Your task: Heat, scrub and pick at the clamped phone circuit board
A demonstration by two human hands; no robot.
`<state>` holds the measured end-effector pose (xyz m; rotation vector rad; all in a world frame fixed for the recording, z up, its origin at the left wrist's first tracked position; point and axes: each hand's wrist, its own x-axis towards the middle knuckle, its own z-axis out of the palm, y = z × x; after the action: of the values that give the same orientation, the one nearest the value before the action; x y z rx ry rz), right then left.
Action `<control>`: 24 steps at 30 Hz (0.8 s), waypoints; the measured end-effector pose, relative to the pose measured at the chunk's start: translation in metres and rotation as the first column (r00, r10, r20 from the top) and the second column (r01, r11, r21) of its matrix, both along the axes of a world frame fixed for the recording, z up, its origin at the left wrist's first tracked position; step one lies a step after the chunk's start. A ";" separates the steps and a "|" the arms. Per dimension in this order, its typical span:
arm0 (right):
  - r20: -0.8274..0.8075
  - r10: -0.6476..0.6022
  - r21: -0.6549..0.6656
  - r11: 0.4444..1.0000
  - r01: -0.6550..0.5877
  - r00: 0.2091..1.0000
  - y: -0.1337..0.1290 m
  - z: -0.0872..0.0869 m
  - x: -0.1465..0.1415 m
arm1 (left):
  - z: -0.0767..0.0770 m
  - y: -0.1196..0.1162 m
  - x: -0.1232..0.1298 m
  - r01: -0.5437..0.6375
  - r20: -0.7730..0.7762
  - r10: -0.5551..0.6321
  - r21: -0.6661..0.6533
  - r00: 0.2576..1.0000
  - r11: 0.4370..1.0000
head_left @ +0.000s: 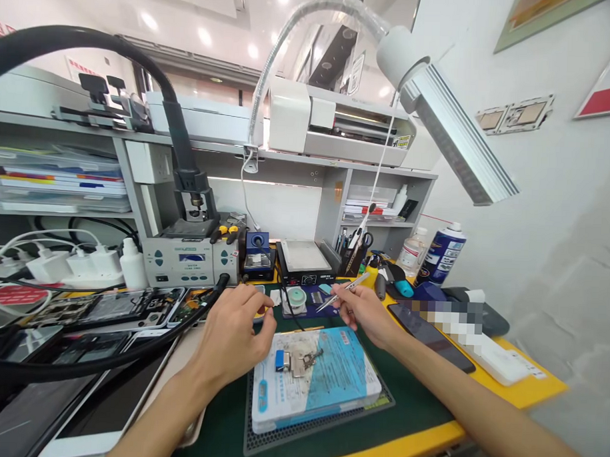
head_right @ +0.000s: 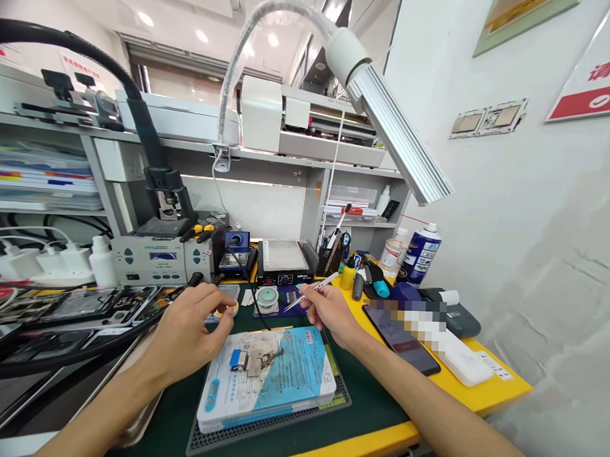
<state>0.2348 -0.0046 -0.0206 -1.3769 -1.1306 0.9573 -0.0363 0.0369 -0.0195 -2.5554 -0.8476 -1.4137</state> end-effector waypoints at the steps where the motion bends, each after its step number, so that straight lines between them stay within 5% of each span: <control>1: -0.004 -0.001 0.003 1.000 0.001 1.000 0.000 0.000 0.000 | 0.000 -0.001 0.001 -0.002 0.001 0.002 0.003 1.000 1.000; 24: -0.024 0.040 0.057 0.998 -0.038 0.999 -0.006 0.007 -0.006 | -0.002 -0.002 0.001 0.007 -0.029 -0.007 0.009 1.000 1.000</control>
<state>0.2287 -0.0109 -0.0137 -1.2981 -1.1610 0.9611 -0.0352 0.0348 -0.0216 -2.5680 -0.8267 -1.3755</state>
